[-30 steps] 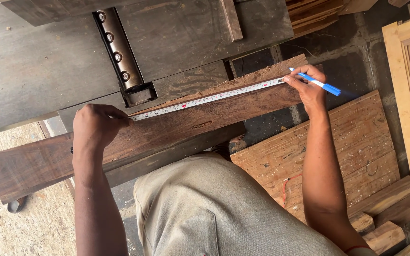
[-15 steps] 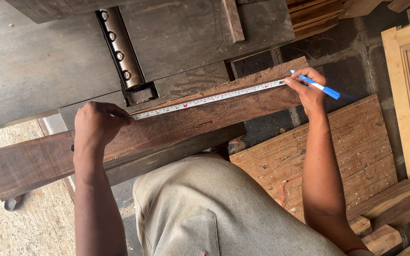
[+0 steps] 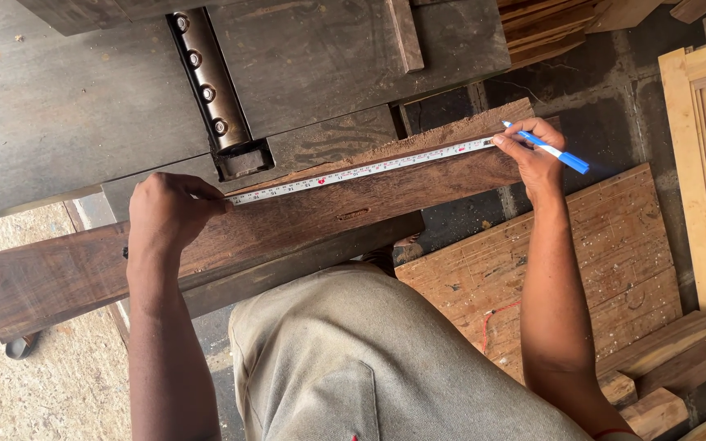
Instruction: Measure and mark a wooden plank on a jointer machine using a tape measure and square.
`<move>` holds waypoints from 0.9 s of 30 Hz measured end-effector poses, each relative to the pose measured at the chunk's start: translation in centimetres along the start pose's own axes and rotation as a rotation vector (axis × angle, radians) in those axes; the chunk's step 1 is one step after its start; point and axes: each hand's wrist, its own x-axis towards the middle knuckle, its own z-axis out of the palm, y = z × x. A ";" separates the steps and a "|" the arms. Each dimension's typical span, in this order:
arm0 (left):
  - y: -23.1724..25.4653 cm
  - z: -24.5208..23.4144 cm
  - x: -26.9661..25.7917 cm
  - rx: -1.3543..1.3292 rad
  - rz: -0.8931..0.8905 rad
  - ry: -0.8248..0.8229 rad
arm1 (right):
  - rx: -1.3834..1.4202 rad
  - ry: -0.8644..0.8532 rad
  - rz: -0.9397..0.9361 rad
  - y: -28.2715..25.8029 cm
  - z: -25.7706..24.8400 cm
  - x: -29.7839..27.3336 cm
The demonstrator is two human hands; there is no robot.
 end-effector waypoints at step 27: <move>-0.1 0.0 -0.1 -0.045 0.010 -0.015 | 0.012 -0.014 -0.003 -0.6 0.2 -0.1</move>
